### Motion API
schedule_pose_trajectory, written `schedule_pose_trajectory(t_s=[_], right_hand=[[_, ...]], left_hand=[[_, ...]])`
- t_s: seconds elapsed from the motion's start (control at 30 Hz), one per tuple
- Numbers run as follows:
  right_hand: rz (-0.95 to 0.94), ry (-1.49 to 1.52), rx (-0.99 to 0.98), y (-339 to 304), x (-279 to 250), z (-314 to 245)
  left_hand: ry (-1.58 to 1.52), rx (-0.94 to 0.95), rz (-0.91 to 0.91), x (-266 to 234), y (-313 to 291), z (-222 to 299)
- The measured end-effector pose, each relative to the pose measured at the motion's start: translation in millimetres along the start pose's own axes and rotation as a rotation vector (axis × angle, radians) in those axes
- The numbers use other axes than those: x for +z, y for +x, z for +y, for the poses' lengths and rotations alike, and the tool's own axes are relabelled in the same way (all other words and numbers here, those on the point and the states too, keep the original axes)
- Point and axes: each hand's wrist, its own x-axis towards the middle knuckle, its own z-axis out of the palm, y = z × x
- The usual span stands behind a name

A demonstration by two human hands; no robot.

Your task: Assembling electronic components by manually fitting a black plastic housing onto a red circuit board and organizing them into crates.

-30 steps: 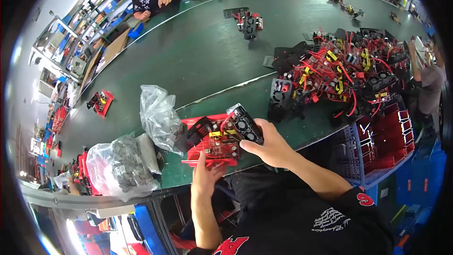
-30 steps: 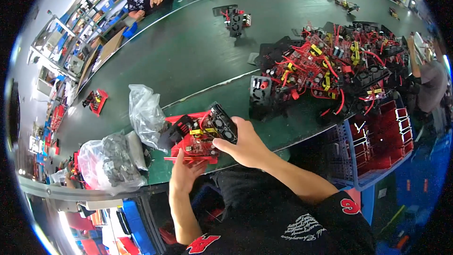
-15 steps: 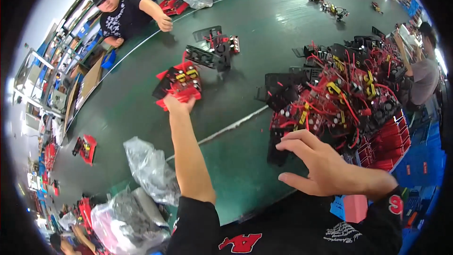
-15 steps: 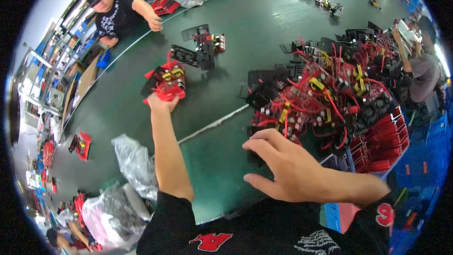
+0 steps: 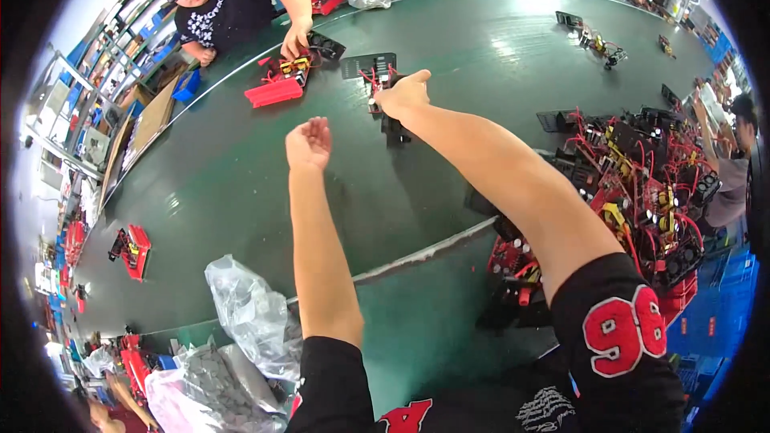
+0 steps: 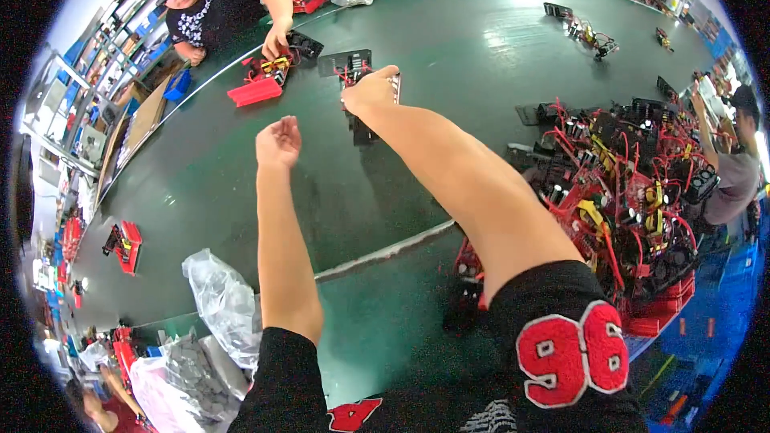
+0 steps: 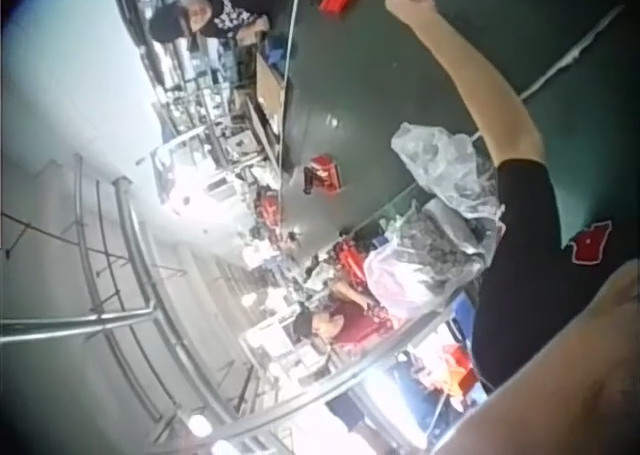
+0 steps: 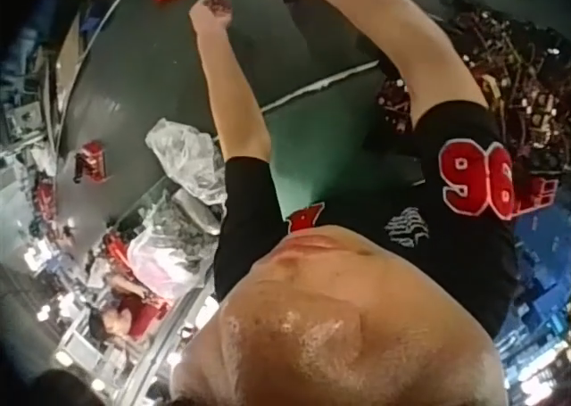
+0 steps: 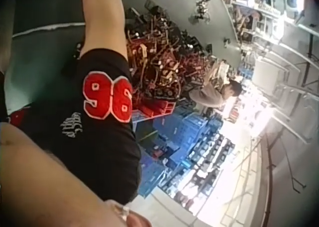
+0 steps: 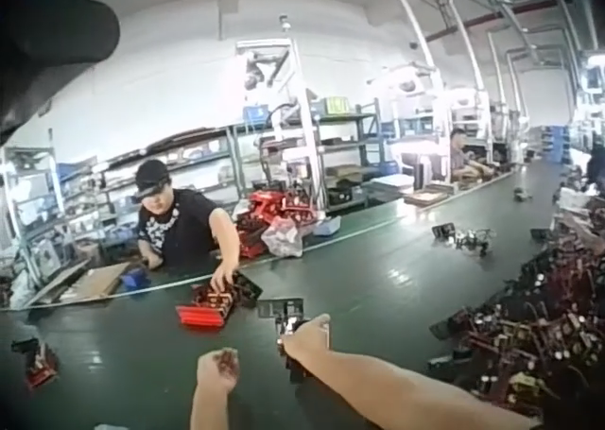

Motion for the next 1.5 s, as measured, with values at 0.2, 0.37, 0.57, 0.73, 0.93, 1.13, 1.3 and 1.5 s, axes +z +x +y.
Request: schedule_pose_trajectory(t_s=[0.2,0.37,0.57,0.73,0.93,1.13,1.3,1.5], right_hand=[[-0.059,-0.141,-0.262,-43.9,-54.6,-30.0],[-0.275,-0.373,-0.784,-134.8,-176.3,-48.9],[-0.532,-0.195,-1.130,-251.1,-264.1,-11.9],[-0.575,-0.131,-0.874,-321.4,-245.5,77.7],[-0.573,-0.045,-0.574,-360.8,-205.9,168.8],[-0.401,0.291,-0.478,-377.4,-152.9,237.6],[-0.607,0.392,-0.202,-400.9,-148.4,241.6],[-0.340,0.240,-0.752,-400.3,-143.4,227.6]], left_hand=[[0.207,-0.036,-0.049,-24.2,-88.2,-34.8],[0.295,0.009,0.266,-27.3,-216.9,-56.7],[-0.177,-0.229,-0.383,-56.3,-378.3,-77.0],[-0.046,-0.292,0.067,-32.0,-534.9,-105.3],[-0.023,-0.208,-0.036,-102.7,-566.0,-98.2],[0.761,0.584,0.036,-91.2,-517.5,-111.7],[0.885,0.421,0.299,-112.2,-472.5,-96.7],[1.513,-0.119,0.476,-75.0,-428.0,-73.0]])
